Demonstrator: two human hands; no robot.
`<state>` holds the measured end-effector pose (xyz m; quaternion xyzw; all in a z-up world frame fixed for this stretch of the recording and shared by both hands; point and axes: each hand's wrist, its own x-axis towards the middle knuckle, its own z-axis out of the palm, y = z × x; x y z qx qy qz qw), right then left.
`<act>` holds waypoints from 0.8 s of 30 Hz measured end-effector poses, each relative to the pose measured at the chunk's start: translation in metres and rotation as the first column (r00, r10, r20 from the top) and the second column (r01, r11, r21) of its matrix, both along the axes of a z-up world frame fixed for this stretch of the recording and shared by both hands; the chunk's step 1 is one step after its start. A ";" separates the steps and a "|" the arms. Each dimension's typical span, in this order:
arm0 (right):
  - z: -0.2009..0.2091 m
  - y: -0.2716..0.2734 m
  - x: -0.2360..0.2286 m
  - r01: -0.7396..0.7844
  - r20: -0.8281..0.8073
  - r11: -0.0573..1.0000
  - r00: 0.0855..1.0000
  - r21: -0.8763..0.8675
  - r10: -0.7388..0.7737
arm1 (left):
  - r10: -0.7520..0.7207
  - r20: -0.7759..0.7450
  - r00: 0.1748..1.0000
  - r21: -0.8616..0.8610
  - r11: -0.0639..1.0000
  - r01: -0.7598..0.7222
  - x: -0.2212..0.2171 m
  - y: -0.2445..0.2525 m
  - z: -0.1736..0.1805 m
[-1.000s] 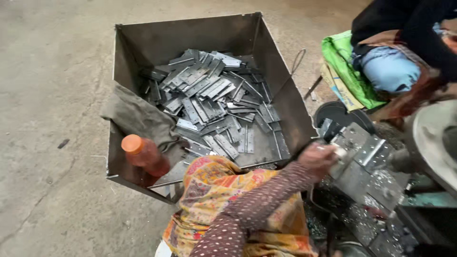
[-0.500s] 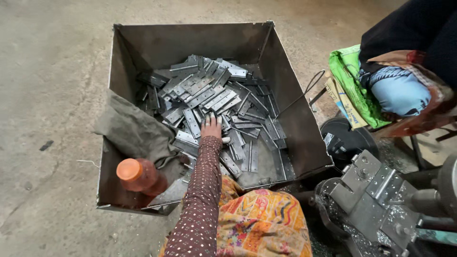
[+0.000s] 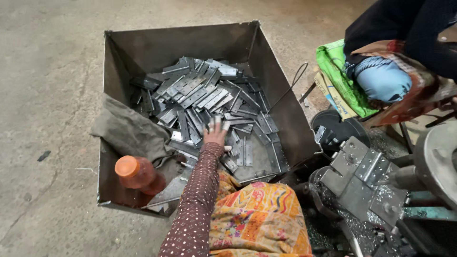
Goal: The person operates a manual press machine to process metal strips. They pick up a strip from a bin, place it into the machine's die, and activate the press. The processed strip is then removed and placed into a container.
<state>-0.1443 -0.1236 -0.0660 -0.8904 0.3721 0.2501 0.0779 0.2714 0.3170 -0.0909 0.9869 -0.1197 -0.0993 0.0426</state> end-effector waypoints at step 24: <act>0.027 0.032 -0.040 0.100 0.159 0.995 0.983 -0.015 -0.096 | -0.371 0.341 0.864 -0.499 0.708 0.500 -0.121 -0.103 0.071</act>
